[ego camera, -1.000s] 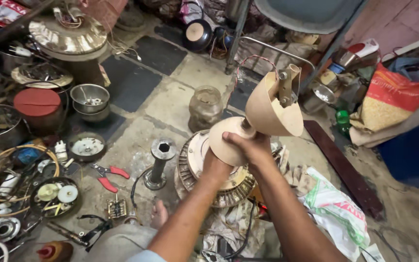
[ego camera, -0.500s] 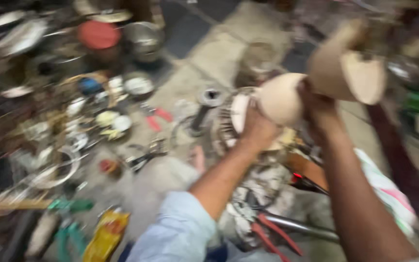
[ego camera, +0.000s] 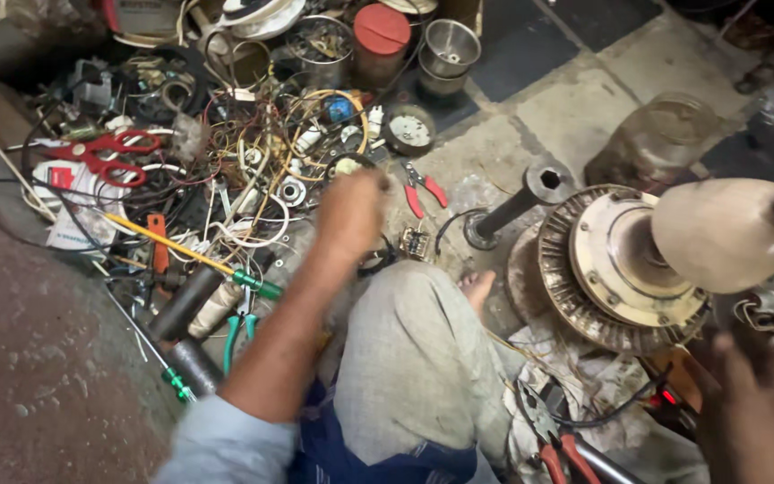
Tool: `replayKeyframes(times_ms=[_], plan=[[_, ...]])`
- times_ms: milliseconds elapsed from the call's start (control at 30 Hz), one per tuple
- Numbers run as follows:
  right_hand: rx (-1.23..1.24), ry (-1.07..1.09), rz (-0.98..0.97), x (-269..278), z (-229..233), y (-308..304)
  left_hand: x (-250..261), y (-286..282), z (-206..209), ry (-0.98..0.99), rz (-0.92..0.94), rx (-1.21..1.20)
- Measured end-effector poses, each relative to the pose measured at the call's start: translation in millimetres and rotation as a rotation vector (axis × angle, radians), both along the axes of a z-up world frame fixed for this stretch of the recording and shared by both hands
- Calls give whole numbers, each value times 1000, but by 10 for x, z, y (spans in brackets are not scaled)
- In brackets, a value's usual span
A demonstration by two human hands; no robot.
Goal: The person disassembles and repairs a ceiling fan motor assembly by hand, removing the decorative covers and using a wire stripper to prepare electrical connections.
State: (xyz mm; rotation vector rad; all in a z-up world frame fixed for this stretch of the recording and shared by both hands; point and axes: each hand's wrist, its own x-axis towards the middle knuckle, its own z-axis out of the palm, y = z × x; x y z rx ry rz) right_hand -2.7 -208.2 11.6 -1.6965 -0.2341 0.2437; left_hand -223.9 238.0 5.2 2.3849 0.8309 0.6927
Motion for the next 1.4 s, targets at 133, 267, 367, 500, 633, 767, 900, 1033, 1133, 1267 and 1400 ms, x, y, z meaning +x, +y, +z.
replayKeyframes(times_ms=[133, 267, 367, 500, 633, 767, 900, 1033, 1133, 1267, 1400], plan=[[-128, -30, -73, -180, -245, -101, 26, 619, -451, 297, -194, 39], [-51, -117, -68, -242, -378, -78, 586, 723, -1336, 776, -391, 245], [-85, -151, -40, -199, -408, -89, 847, 709, -1921, 880, -427, 347], [-87, -164, -33, -206, -359, -56, 868, 733, -1944, 913, -416, 341], [-104, -22, -136, -360, -192, 72, 708, 844, -979, 847, -405, 378], [-234, 52, -33, -429, 49, 315, 432, 709, 401, 548, -439, 327], [-122, -117, 109, -575, 223, 681, 327, 251, 1579, 276, -519, 295], [-96, -234, 220, -680, 530, 999, 348, -321, 2214, 92, -599, 263], [110, -267, 438, -703, 774, 1169, 430, -665, 2459, -138, -717, 208], [163, -325, 544, -787, 1024, 1206, 549, -977, 2671, -310, -761, 125], [335, -140, 633, -800, 1142, 1094, 641, -1183, 2778, -374, -749, 113]])
